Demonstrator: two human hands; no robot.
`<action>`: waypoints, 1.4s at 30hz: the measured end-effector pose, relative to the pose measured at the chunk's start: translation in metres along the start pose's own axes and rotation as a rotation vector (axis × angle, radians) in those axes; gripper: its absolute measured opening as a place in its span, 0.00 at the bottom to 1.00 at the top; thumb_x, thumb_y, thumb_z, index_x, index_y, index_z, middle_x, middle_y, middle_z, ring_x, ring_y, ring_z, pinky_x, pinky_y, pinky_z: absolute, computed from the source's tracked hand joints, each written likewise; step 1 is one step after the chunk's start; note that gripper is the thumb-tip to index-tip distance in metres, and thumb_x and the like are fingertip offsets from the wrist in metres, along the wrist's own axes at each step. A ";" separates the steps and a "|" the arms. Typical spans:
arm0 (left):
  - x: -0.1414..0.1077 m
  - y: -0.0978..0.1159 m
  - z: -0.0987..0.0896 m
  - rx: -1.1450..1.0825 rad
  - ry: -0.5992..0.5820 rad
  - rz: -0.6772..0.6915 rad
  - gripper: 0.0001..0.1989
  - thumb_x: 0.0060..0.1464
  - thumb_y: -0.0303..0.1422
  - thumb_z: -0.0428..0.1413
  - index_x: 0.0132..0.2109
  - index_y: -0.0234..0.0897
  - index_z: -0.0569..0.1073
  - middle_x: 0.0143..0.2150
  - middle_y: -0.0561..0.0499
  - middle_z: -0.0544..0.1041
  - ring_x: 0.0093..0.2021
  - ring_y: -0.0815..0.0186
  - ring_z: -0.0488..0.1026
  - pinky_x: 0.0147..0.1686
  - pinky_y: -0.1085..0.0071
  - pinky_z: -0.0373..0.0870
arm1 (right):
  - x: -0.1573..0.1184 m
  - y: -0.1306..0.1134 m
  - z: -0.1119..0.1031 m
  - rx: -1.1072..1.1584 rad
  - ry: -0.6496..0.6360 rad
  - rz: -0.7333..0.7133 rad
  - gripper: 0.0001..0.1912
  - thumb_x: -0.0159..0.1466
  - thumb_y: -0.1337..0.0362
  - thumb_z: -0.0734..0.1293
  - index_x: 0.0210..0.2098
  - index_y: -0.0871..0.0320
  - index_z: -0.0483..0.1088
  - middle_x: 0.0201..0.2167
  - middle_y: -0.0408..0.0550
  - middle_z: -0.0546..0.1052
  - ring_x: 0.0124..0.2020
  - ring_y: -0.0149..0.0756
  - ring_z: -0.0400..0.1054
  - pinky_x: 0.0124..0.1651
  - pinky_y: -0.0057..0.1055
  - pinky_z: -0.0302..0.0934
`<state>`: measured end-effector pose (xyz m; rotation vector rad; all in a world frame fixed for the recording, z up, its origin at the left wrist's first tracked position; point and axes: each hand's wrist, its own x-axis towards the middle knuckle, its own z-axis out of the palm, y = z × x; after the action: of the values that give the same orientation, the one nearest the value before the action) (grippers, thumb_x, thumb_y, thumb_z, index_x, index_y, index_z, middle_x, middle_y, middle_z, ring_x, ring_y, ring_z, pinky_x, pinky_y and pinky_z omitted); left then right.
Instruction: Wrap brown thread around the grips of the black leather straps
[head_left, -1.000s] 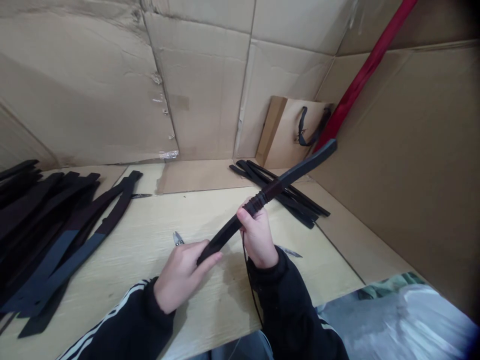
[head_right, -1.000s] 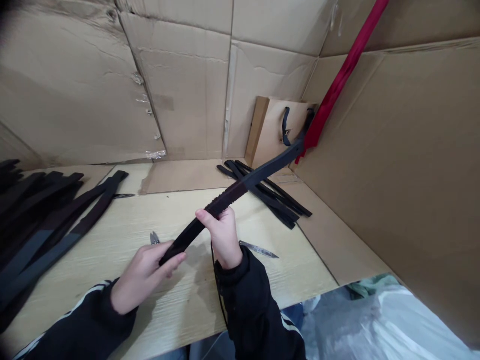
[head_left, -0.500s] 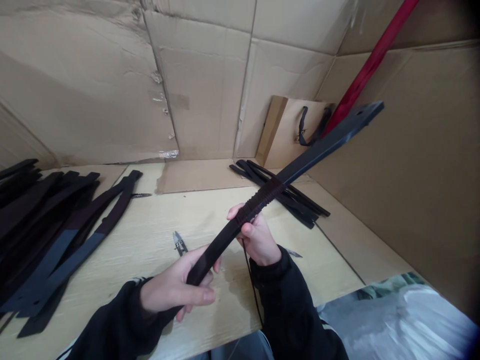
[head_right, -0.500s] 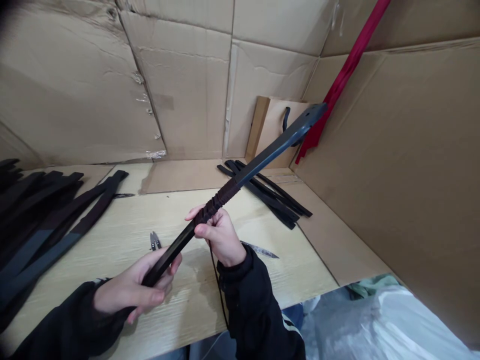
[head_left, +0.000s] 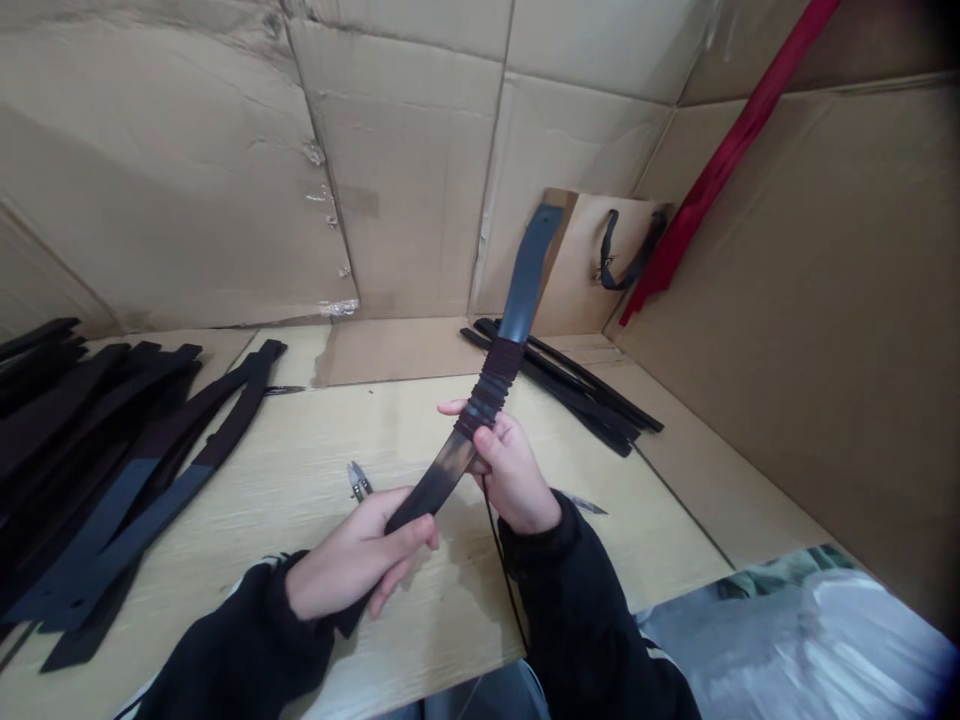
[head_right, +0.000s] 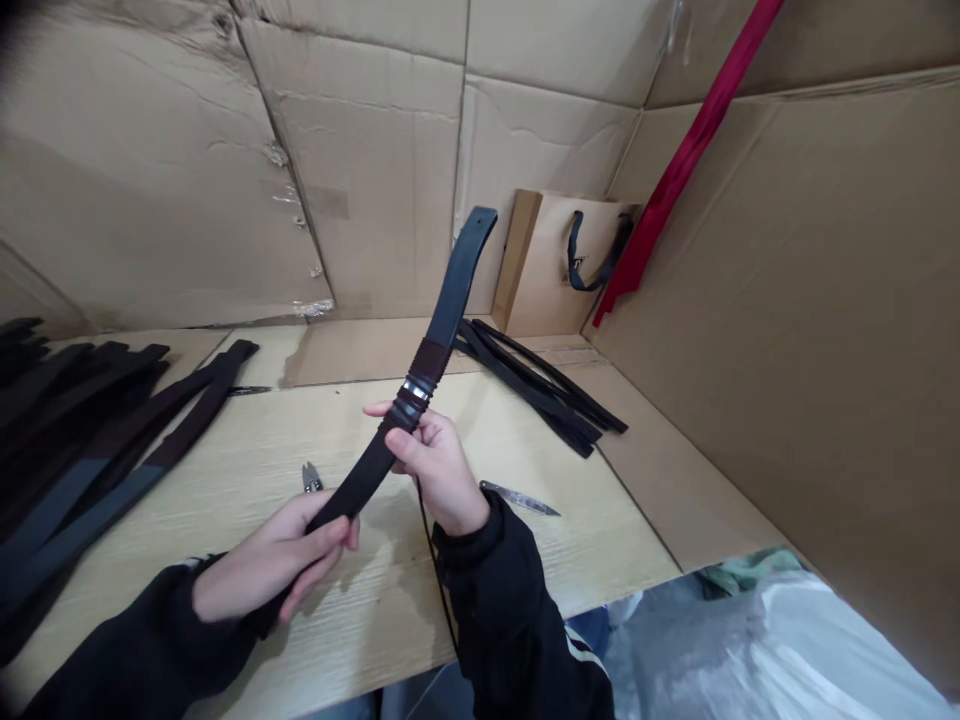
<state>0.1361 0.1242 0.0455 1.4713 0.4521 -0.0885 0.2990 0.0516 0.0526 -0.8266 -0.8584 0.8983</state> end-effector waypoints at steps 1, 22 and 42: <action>-0.002 0.000 -0.001 -0.083 -0.085 -0.001 0.25 0.50 0.55 0.50 0.35 0.35 0.64 0.11 0.62 0.59 0.09 0.78 0.53 0.11 0.82 0.49 | -0.001 -0.002 -0.001 0.058 -0.054 0.019 0.20 0.53 0.52 0.72 0.39 0.57 0.72 0.18 0.35 0.54 0.17 0.21 0.42 0.20 0.22 0.38; -0.005 0.010 0.009 -0.146 0.147 -0.033 0.25 0.54 0.54 0.44 0.38 0.34 0.66 0.14 0.56 0.67 0.12 0.74 0.62 0.14 0.80 0.58 | -0.001 -0.003 0.002 -0.064 0.134 -0.025 0.14 0.54 0.59 0.72 0.38 0.58 0.72 0.18 0.35 0.58 0.18 0.22 0.49 0.21 0.22 0.43; -0.006 0.004 0.008 -0.214 0.133 0.093 0.29 0.49 0.59 0.47 0.38 0.34 0.66 0.15 0.57 0.66 0.13 0.77 0.61 0.15 0.81 0.59 | -0.006 0.000 0.005 -0.011 -0.018 -0.033 0.17 0.57 0.56 0.70 0.44 0.57 0.74 0.18 0.37 0.59 0.18 0.23 0.45 0.22 0.24 0.42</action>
<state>0.1345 0.1154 0.0516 1.2896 0.4846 0.1286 0.2929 0.0471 0.0533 -0.8125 -0.8913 0.8744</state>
